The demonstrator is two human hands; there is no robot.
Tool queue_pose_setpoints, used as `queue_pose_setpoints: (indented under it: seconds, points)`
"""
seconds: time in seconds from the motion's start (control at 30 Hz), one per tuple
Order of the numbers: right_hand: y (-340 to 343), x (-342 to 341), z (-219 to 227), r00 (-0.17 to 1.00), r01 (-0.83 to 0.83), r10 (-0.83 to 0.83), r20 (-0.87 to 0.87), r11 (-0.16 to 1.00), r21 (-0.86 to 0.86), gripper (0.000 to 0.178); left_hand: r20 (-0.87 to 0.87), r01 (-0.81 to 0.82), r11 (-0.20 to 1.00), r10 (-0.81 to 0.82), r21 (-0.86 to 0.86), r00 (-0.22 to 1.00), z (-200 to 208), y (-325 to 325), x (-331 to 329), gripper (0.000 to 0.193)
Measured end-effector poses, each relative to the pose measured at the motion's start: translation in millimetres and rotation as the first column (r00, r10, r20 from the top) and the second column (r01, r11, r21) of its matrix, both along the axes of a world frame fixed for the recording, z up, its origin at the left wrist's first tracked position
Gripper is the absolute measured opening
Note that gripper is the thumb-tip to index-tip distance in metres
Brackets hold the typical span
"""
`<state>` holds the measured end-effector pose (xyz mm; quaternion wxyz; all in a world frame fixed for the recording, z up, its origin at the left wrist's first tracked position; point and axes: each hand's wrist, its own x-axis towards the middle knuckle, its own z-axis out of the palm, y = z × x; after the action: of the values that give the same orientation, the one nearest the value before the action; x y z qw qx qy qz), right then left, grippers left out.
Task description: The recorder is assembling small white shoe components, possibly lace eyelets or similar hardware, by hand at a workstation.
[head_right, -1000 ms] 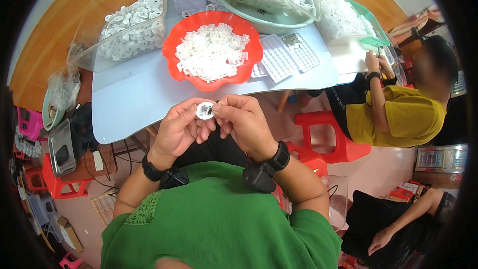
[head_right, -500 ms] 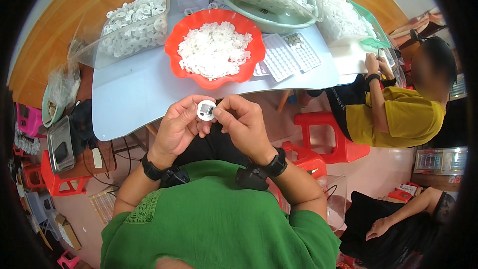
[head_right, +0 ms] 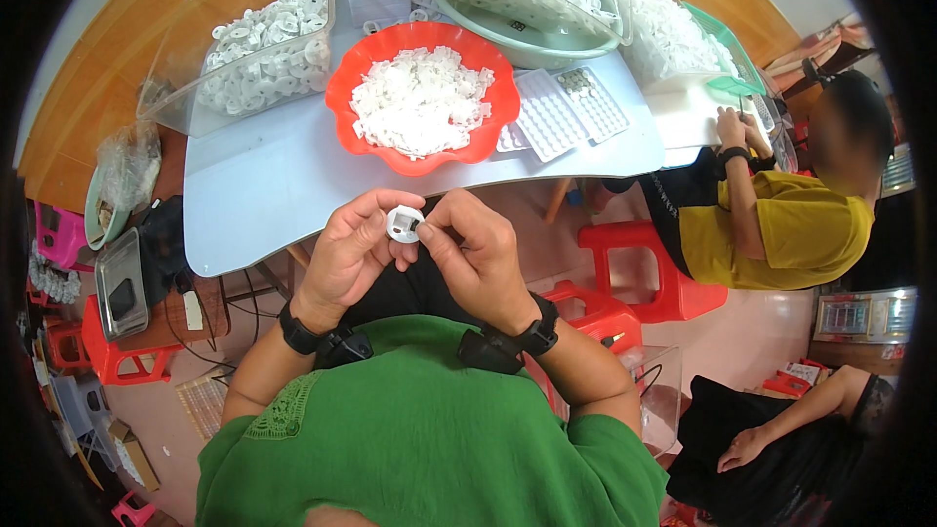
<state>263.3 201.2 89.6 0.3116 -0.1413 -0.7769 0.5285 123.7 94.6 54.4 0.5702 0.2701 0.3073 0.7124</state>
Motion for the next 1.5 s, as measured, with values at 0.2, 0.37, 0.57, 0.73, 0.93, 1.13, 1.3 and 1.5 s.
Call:
queue_pose_setpoints:
  seconds: [0.2,0.37,0.57,0.73,0.93,1.13,1.3,1.5]
  points:
    - [8,-2,2,0.994,-0.069,0.098,0.042,0.89,-0.451,0.01,-0.1,-0.031,1.0,0.03,-0.005,0.995,2,0,-1,0.038]
    - [14,-4,-2,0.982,-0.145,0.185,-0.045,0.57,-0.809,0.01,-0.055,0.018,0.999,-0.02,-0.029,0.998,4,-1,-2,0.026]
    - [17,-9,-2,0.976,-0.173,0.203,-0.084,0.469,-0.866,0.012,-0.068,-0.041,0.999,0.04,-0.011,0.997,2,0,-4,0.025]
    - [17,-9,-4,0.978,-0.17,0.186,-0.09,0.477,-0.862,0.011,-0.071,-0.097,0.991,0.09,-0.089,0.993,2,3,-4,0.027]
    - [14,-12,-8,0.97,-0.215,0.204,-0.131,0.474,-0.854,0.012,-0.14,-0.138,0.982,0.119,-0.131,0.983,2,-1,-4,0.024]
    - [12,-10,-8,0.971,-0.217,0.196,-0.134,0.503,-0.836,0.012,-0.173,-0.18,0.978,0.16,-0.108,0.972,8,-1,-3,0.024]
    - [9,-8,-4,0.969,-0.235,0.197,-0.148,0.555,-0.798,0.012,-0.113,-0.146,0.987,0.138,-0.07,0.984,7,-2,-2,0.031]
    - [7,-5,-3,0.972,-0.229,0.184,-0.145,0.613,-0.756,0.011,-0.071,-0.123,0.991,0.118,-0.06,0.99,8,0,1,0.032]
